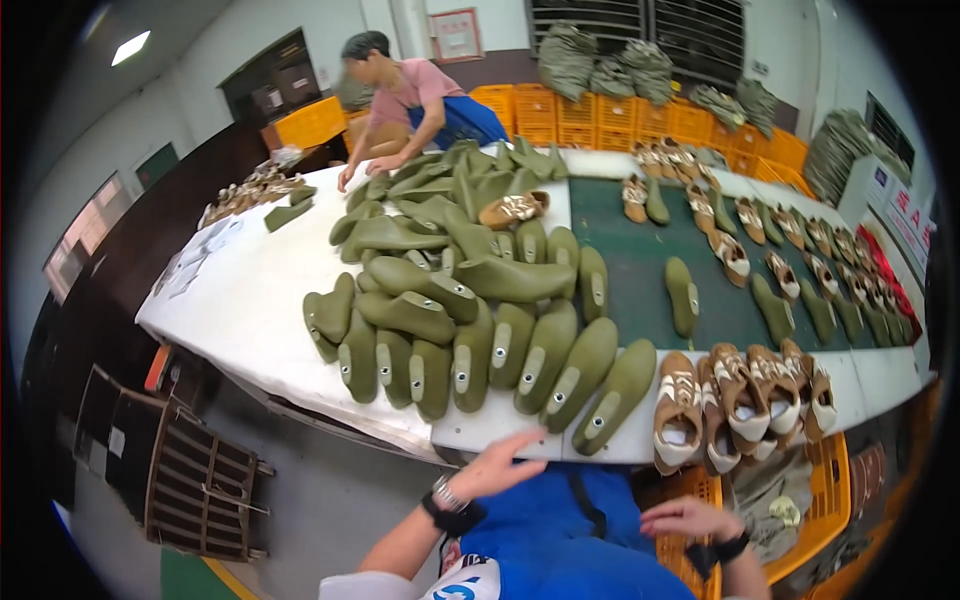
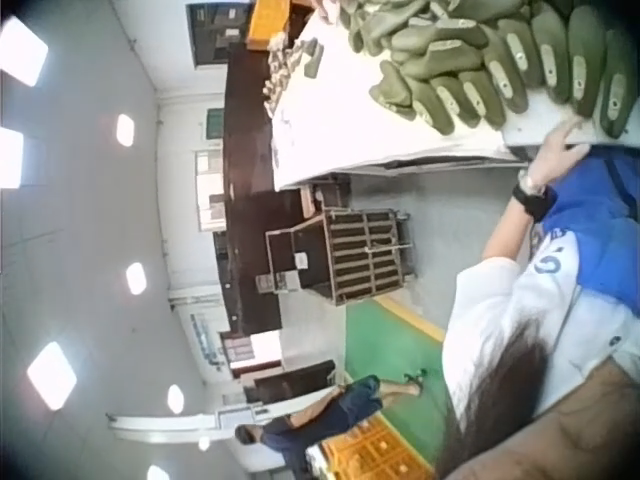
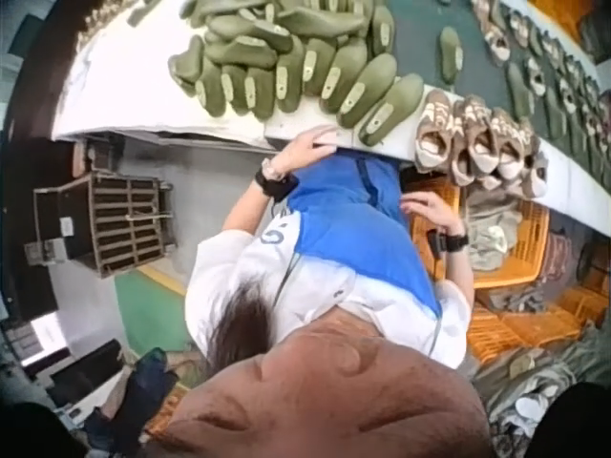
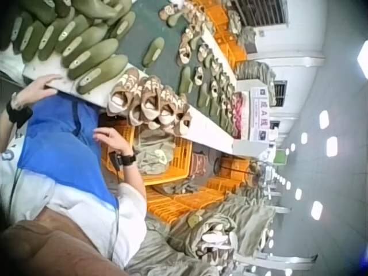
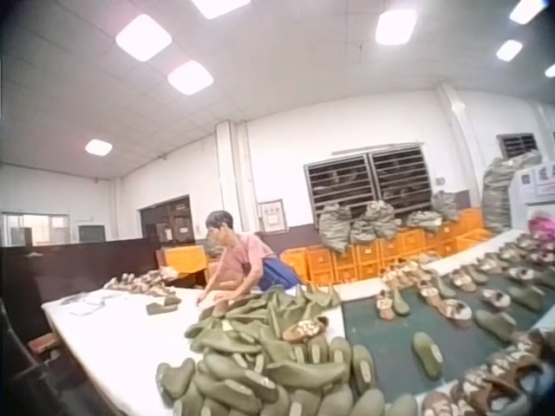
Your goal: Organizing shoe lasts and finished shoe uppers on an assembly table.
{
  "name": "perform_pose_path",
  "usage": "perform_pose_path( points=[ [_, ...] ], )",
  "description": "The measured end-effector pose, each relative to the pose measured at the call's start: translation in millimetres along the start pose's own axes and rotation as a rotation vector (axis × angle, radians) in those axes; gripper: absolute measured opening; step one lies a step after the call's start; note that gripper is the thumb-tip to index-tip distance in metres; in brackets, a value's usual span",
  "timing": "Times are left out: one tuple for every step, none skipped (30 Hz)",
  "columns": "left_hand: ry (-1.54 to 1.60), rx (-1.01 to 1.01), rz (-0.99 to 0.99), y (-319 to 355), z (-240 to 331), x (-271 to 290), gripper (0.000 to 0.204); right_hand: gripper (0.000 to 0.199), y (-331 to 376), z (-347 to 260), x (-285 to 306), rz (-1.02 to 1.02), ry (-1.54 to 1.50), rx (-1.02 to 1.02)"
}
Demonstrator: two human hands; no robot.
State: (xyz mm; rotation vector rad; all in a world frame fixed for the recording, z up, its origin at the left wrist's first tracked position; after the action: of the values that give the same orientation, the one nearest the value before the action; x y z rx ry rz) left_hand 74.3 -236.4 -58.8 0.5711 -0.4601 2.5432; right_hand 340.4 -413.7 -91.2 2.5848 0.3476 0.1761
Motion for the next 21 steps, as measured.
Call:
perform_pose_path(
  points=[
    [0.129,0.196,-0.150,31.9,-15.1,0.2,0.052,0.029,-6.0,51.8,2.9,0.194,-0.097,-0.041],
    [0.269,0.413,-0.170,59.9,-41.9,3.3,0.053,0.028,-6.9,102.4,13.2,0.484,0.047,0.048],
    [0.412,0.628,-0.197,88.9,-74.8,0.5,0.053,0.028,1.4,133.0,20.1,0.757,0.390,0.124],
    [0.372,0.810,-0.044,118.3,-120.6,4.1,0.054,0.029,-2.5,158.4,18.2,0.898,0.395,0.123],
    [0.330,0.987,0.110,153.8,-175.0,2.5,0.056,0.029,-19.5,178.9,25.7,0.878,0.399,0.138],
    [0.324,0.997,0.175,214.0,-245.5,-8.8,0.056,0.030,-45.8,164.9,23.8,0.815,0.406,0.158],
    [-0.239,0.990,0.191,254.2,-305.5,-7.0,0.065,0.030,-64.9,164.4,28.1,0.762,0.414,0.175],
    [-0.230,1.029,0.004,228.3,-293.6,-33.3,0.073,0.030,-61.0,188.3,43.9,0.826,0.404,0.120],
    [0.121,1.438,-0.215,204.7,-224.3,-48.7,0.059,0.031,-62.4,206.1,56.5,0.862,0.395,0.078],
    [0.126,1.454,-0.152,262.5,-280.4,-59.5,0.059,0.031,-85.5,200.6,61.3,0.805,0.399,0.099],
    [0.254,1.500,-0.115,288.9,-324.9,-93.5,0.053,0.031,-106.4,196.5,66.4,0.755,0.405,0.102],
    [0.252,1.507,-0.117,282.7,-331.0,-89.6,0.053,0.032,-115.5,201.1,70.1,0.739,0.404,0.076],
    [0.225,1.496,-0.135,272.4,-338.4,-86.4,0.053,0.032,-125.3,206.4,73.0,0.721,0.401,0.047],
    [0.197,1.489,-0.154,262.6,-345.7,-82.7,0.053,0.032,-135.5,212.3,75.2,0.701,0.396,0.015],
    [0.166,1.485,-0.175,255.2,-354.2,-77.7,0.052,0.033,-147.0,218.5,76.3,0.679,0.387,-0.019],
    [0.133,1.484,-0.197,248.4,-362.3,-72.3,0.052,0.033,-158.5,225.2,76.5,0.654,0.376,-0.055],
    [0.101,1.485,-0.221,242.4,-370.2,-66.6,0.052,0.034,-169.9,232.3,75.8,0.627,0.364,-0.094],
    [0.068,1.482,-0.255,228.0,-378.3,-58.9,0.052,0.034,-184.4,239.4,75.0,0.606,0.351,-0.136],
    [0.035,1.487,-0.281,221.1,-386.1,-47.3,0.052,0.034,-199.7,244.4,70.1,0.575,0.336,-0.176],
    [0.003,1.493,-0.309,215.1,-393.3,-36.2,0.052,0.035,-213.9,249.4,64.5,0.542,0.322,-0.217],
    [-0.026,1.499,-0.346,210.5,-395.0,-26.2,0.052,0.035,-221.3,255.8,57.1,0.511,0.308,-0.265]
  ],
)
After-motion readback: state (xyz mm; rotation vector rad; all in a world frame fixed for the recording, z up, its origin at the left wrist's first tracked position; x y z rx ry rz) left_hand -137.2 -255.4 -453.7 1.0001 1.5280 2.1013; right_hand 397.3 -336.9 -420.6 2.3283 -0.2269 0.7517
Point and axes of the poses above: each hand's wrist, its own y-axis away from the middle knuckle, its own x-axis out of the back of the hand, z = x × y, the point moved 7 cm from there along -y, towards the middle knuckle, and after that the axes turned 14 degrees about z, right-handed, at the moved point
